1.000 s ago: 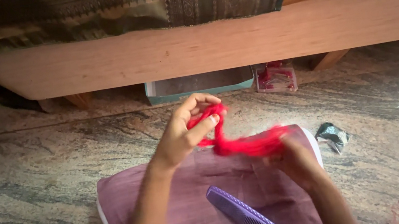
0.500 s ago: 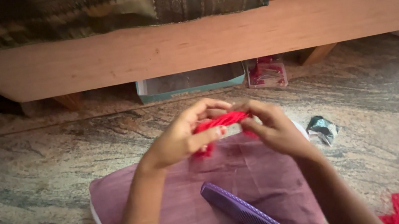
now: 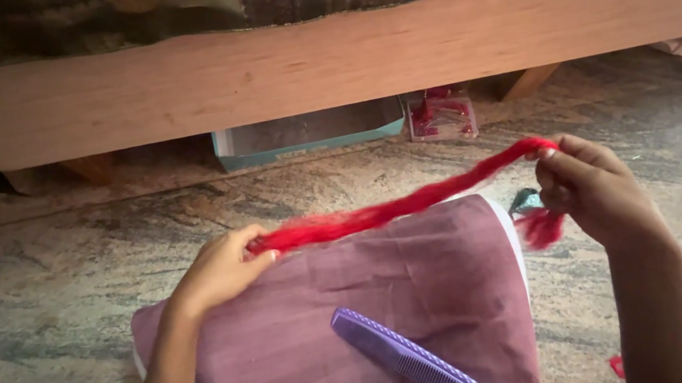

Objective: Cutting and combing red synthetic hair or yarn on a purple fabric surface.

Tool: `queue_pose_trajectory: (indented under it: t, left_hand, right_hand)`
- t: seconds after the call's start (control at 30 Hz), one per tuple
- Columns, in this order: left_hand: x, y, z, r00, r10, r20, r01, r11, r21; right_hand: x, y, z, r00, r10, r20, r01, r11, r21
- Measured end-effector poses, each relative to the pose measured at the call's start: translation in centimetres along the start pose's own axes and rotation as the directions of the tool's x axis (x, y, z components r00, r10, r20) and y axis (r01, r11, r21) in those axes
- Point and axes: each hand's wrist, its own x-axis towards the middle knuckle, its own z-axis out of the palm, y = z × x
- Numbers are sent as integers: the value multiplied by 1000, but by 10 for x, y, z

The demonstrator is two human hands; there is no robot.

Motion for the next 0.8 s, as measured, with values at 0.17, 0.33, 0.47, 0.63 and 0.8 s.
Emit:
queue_pose_trajectory:
  t: [0.17,0.33,0.47,0.63,0.8]
  left_hand:
    - [22,15,49,899,79,-432,23,974,226]
    - [18,113,94,731,453,-510,-541,840,-30]
    - [-7,153,83,586,502,-636,-724,676,-134]
    - [-6,159,85,709,369,-601,-609,750,-259]
    - [-12,170,75,667,406,-625,-599,791,-126]
  right_hand:
    - [-13,-22,63,990,-23,138,-6,979,205]
    - [-16,-17,114,964,99,248,-27,960,-280]
    - [-19,-3,116,956,-39,292,117,960,-254]
    - [-23,-7,117,986,-97,136,124,971,-204]
    - [-18,12,107,960,-258,111,279,918,-282]
